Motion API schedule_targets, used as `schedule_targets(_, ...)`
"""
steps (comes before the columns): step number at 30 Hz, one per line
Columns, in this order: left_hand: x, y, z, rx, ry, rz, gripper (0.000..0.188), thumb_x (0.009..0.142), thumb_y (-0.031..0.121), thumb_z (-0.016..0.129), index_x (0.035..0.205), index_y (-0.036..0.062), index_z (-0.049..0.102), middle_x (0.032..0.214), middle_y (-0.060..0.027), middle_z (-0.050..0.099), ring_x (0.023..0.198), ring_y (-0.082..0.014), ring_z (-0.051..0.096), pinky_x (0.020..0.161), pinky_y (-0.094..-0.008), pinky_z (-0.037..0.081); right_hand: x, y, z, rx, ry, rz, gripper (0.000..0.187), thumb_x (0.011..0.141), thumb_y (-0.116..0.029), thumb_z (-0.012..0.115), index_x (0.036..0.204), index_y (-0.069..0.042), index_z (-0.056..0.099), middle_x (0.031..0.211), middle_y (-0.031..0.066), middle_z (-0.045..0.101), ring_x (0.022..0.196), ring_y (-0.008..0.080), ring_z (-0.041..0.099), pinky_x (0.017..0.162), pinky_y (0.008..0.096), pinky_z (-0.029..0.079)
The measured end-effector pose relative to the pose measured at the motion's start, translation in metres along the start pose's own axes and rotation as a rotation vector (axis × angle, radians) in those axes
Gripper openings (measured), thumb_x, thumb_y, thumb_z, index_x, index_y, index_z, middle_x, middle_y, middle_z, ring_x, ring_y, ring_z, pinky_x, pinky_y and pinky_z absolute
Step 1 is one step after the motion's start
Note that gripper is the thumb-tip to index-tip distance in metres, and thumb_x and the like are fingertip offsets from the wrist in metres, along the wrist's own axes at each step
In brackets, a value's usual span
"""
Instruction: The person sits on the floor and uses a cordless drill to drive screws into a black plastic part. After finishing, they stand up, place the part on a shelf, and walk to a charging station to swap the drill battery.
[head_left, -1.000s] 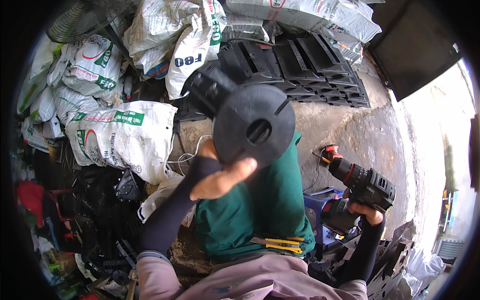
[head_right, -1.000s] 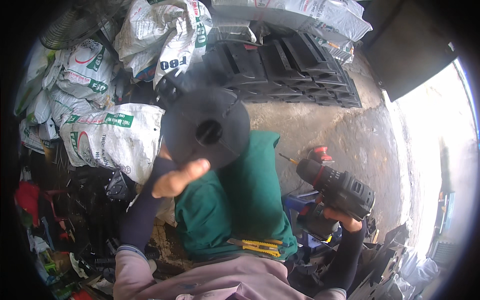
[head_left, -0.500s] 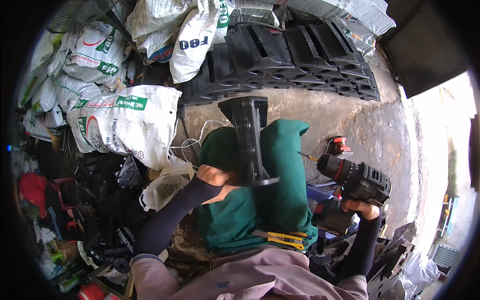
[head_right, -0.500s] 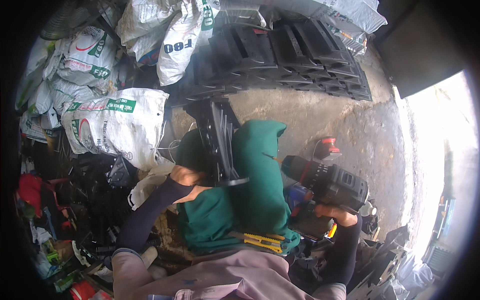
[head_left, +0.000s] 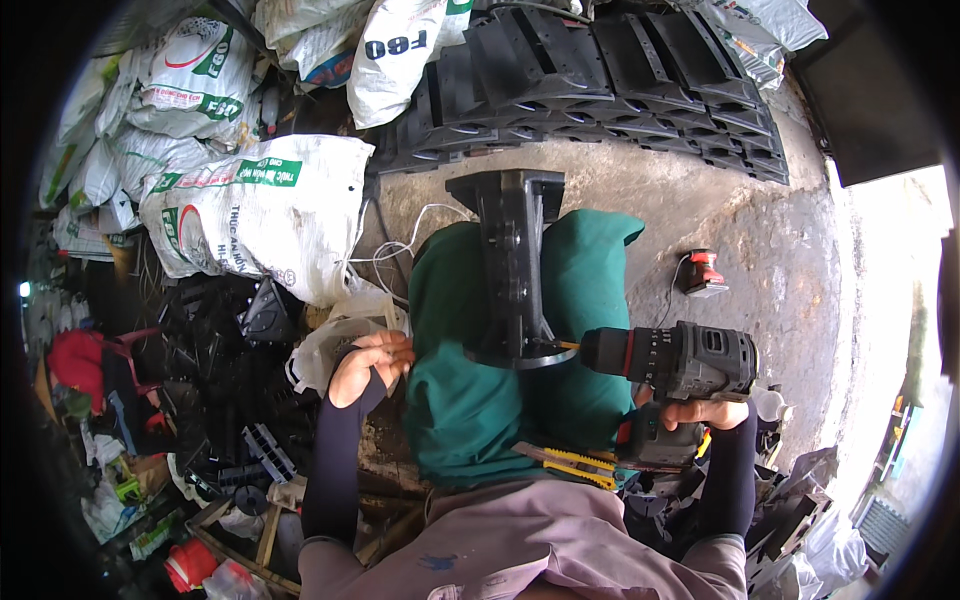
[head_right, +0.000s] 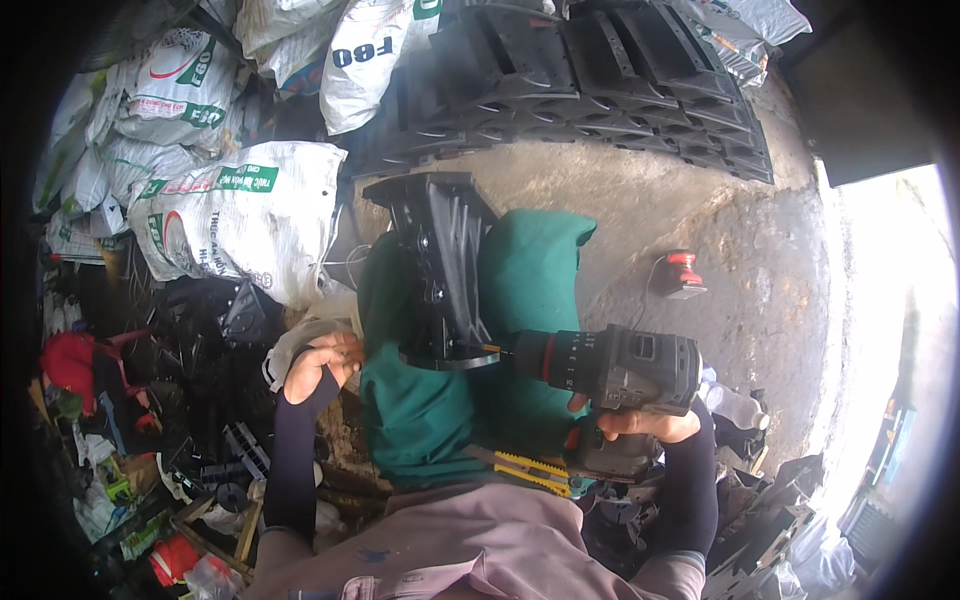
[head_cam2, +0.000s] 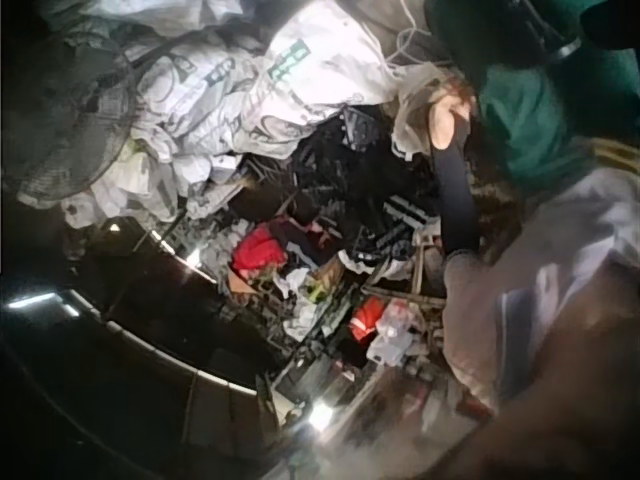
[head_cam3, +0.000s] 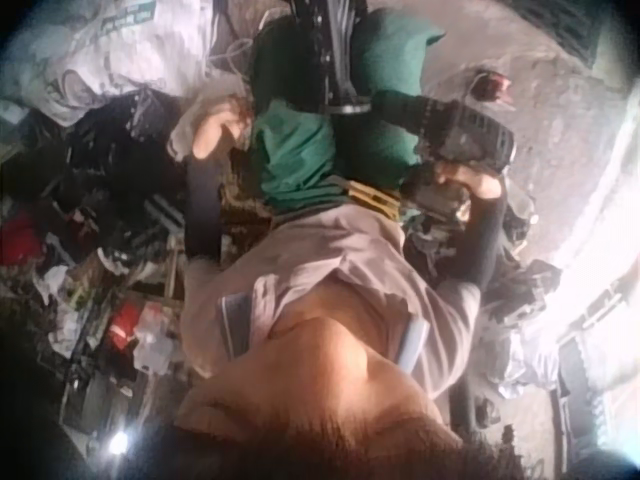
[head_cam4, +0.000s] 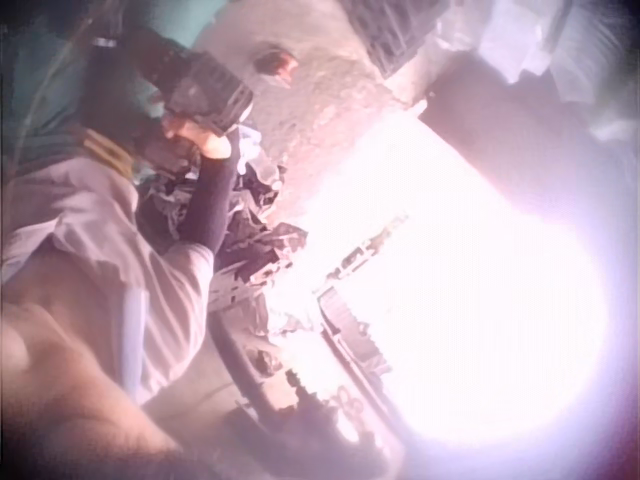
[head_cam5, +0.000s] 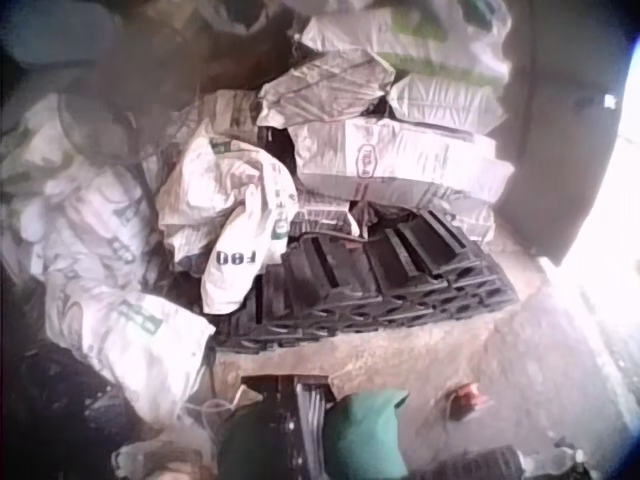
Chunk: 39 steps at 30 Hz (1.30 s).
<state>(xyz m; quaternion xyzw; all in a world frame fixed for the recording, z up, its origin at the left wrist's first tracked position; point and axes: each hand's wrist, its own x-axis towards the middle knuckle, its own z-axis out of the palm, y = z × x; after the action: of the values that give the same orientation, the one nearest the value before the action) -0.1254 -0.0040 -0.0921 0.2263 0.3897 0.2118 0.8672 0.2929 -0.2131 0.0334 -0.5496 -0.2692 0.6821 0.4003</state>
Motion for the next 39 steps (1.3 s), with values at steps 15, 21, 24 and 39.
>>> schedule_targets(15,0.012,0.050,0.153,0.704,0.000,0.018,0.015,0.091,0.013,0.065,0.099,0.0011,0.063,0.076,-0.0054,0.067,0.064,-0.0072,0.059,0.056,-0.0213,0.046,0.020,0.010,-0.013,0.100,-0.103,0.023,0.054,0.067,-0.003,0.072,0.117,0.001,0.054,0.095,0.0166,0.069,0.059,0.0173,0.062,0.053,0.0277,0.052)
schedule_targets(21,0.007,0.058,0.166,0.847,-0.069,-0.048,0.016,0.088,0.007,0.065,0.102,-0.0001,0.068,0.082,-0.0048,0.069,0.074,-0.0078,0.063,0.068,-0.0212,0.049,0.023,0.014,-0.019,0.090,-0.119,0.030,0.054,0.070,-0.011,0.072,0.119,0.002,0.052,0.099,0.0181,0.067,0.059,0.0166,0.061,0.053,0.0270,0.051)
schedule_targets(24,0.008,0.062,0.167,0.861,-0.104,-0.055,0.014,0.087,0.007,0.064,0.099,-0.0001,0.069,0.082,-0.0048,0.070,0.076,-0.0091,0.064,0.071,-0.0226,0.051,0.022,0.016,-0.020,0.103,-0.146,0.019,0.057,0.072,-0.022,0.075,0.118,0.003,0.052,0.101,0.0189,0.066,0.060,0.0160,0.061,0.054,0.0263,0.051)
schedule_targets(39,0.012,0.043,0.181,1.238,0.048,-0.041,0.026,0.089,0.025,0.067,0.080,0.0005,0.064,0.066,-0.0010,0.058,0.064,-0.0070,0.051,0.059,-0.0266,0.042,0.020,0.017,-0.018,0.027,-0.104,0.044,0.056,0.071,-0.023,0.076,0.115,0.004,0.055,0.100,0.0179,0.067,0.063,0.0159,0.062,0.056,0.0269,0.052)
